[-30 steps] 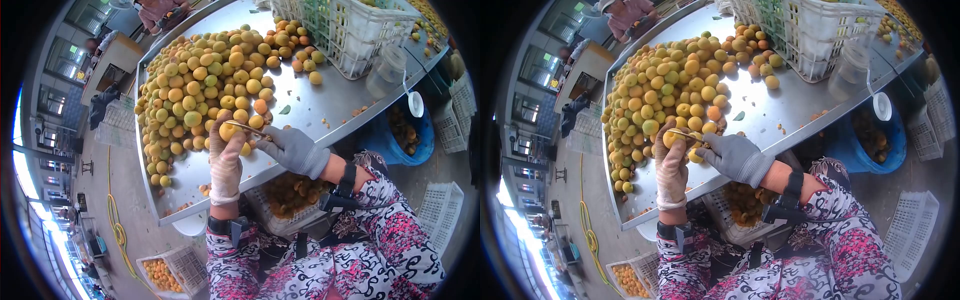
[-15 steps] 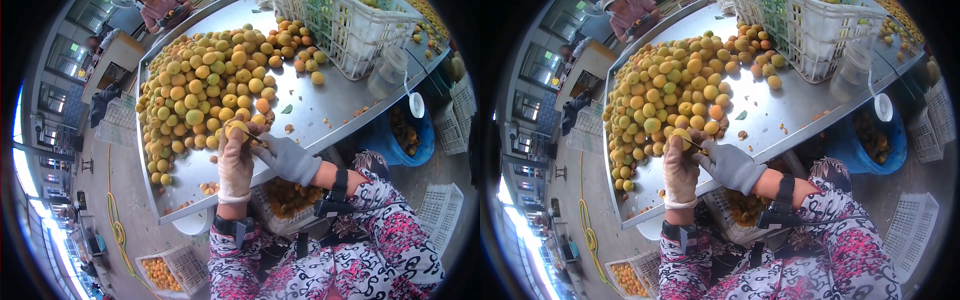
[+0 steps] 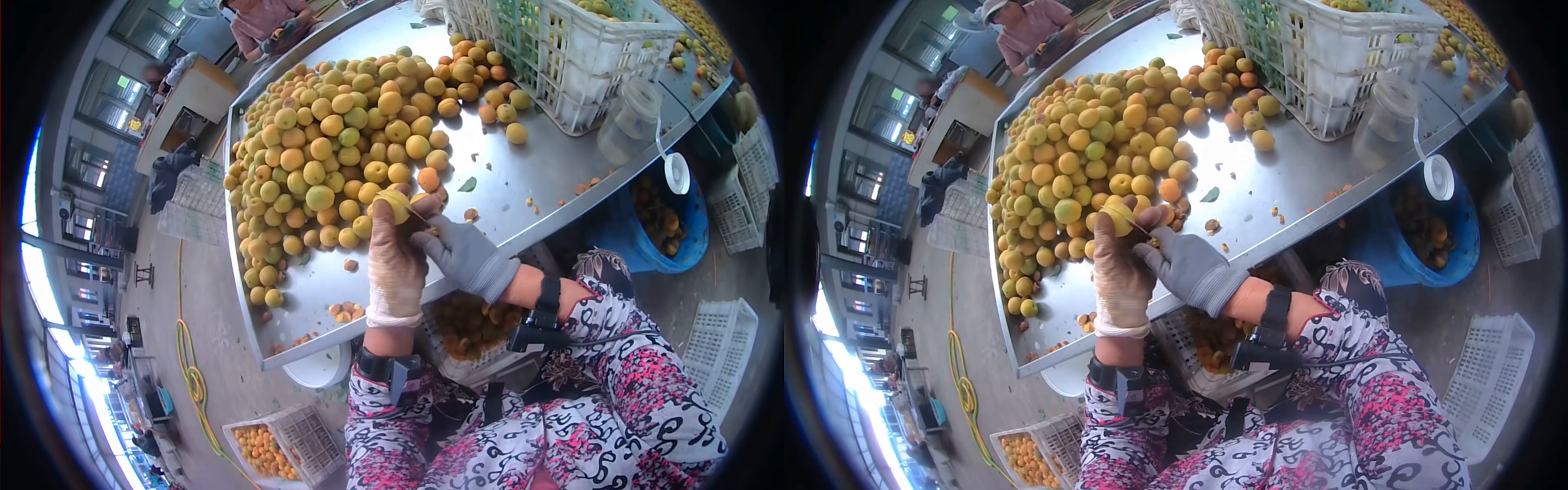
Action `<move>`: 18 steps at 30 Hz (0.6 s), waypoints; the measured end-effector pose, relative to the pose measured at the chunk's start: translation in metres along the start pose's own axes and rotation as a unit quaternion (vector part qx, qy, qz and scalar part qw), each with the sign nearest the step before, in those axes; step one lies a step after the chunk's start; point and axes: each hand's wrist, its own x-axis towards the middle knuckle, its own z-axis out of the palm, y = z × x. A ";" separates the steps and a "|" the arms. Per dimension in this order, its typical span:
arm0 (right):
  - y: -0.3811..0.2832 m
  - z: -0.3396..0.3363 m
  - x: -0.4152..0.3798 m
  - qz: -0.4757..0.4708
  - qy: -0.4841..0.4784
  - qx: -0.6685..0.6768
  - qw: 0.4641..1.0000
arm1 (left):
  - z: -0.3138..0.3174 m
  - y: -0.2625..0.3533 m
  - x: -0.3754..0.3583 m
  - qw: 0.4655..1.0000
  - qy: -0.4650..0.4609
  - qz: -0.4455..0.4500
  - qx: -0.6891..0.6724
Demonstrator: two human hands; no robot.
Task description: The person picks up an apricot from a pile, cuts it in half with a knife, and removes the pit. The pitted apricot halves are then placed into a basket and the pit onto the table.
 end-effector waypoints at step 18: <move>-0.004 -0.024 0.009 0.031 -0.041 -0.003 0.999 | 0.015 0.018 -0.006 0.984 0.012 0.062 0.167</move>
